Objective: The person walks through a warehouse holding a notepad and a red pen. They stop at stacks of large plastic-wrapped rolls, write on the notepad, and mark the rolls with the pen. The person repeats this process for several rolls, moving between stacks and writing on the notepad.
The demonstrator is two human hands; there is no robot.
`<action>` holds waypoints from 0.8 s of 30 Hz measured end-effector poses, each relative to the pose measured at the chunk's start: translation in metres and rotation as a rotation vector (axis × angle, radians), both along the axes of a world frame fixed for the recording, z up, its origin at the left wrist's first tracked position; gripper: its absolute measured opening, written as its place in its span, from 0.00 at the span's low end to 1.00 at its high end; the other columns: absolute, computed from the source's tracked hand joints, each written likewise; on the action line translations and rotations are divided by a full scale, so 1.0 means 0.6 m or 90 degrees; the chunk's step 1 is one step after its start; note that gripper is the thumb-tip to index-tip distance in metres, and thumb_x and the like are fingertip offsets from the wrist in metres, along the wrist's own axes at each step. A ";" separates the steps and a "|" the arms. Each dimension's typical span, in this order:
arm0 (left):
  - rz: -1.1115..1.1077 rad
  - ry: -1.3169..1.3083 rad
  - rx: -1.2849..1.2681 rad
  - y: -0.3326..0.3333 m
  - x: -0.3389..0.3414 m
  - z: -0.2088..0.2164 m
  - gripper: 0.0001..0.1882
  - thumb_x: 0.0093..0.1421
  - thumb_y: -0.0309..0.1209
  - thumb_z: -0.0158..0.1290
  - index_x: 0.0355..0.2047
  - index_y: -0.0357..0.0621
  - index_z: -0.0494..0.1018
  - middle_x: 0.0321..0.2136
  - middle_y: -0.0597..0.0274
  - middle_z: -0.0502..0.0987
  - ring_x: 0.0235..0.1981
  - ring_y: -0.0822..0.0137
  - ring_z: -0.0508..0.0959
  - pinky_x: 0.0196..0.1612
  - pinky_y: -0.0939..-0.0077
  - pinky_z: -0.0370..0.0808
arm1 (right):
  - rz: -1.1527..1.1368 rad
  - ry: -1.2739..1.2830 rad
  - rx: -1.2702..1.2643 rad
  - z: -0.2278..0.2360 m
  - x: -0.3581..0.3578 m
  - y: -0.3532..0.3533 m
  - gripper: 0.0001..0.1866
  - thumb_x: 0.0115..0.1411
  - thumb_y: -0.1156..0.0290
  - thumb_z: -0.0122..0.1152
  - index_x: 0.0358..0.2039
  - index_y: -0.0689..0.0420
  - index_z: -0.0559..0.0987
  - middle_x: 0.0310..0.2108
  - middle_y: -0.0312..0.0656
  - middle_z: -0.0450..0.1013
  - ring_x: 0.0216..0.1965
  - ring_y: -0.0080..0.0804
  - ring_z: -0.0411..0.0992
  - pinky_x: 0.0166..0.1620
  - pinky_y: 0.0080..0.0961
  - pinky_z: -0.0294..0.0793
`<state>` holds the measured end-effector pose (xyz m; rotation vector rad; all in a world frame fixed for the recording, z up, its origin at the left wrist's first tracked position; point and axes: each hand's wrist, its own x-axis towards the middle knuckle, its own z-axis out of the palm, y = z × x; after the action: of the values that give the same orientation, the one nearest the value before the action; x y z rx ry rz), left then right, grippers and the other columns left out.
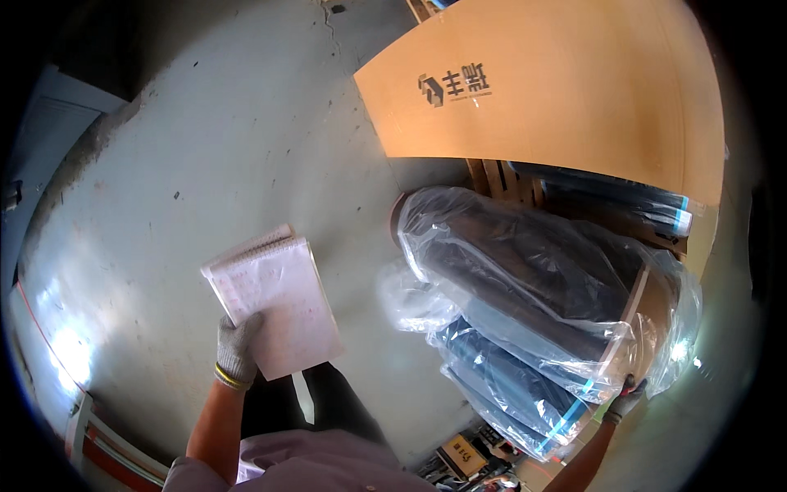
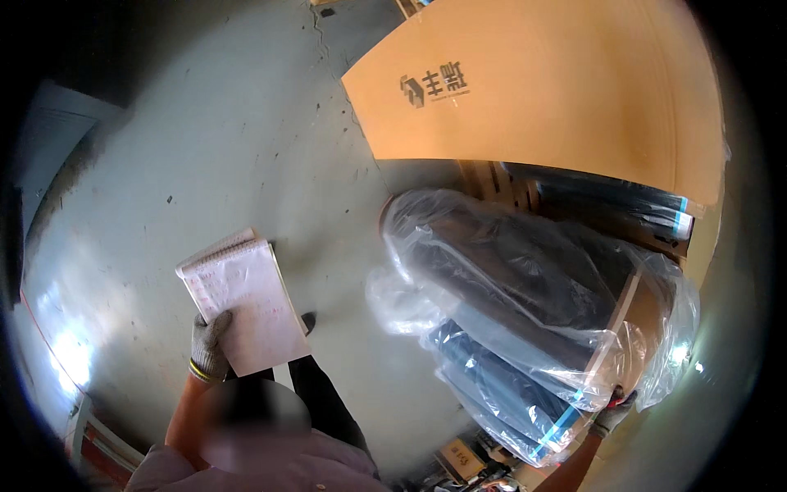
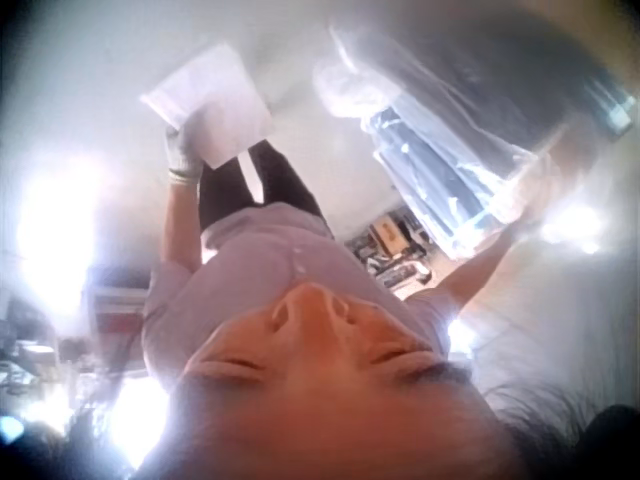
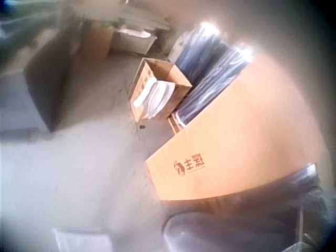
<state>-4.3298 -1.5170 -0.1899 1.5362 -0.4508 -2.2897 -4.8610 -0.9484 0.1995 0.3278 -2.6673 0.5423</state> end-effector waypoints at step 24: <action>0.176 -0.049 -0.004 -0.004 0.105 -0.045 0.25 0.55 0.31 0.57 0.50 0.30 0.68 0.41 0.54 0.76 0.39 0.63 0.78 0.44 0.69 0.77 | -0.110 0.085 0.587 0.032 -0.158 -0.392 0.17 0.62 0.63 0.58 0.42 0.65 0.75 0.38 0.47 0.75 0.41 0.34 0.72 0.47 0.32 0.70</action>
<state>-4.2668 -1.5197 -0.2171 1.5783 -0.2470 -2.0238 -4.9557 -1.1837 0.2190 0.3509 -2.6009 -0.7674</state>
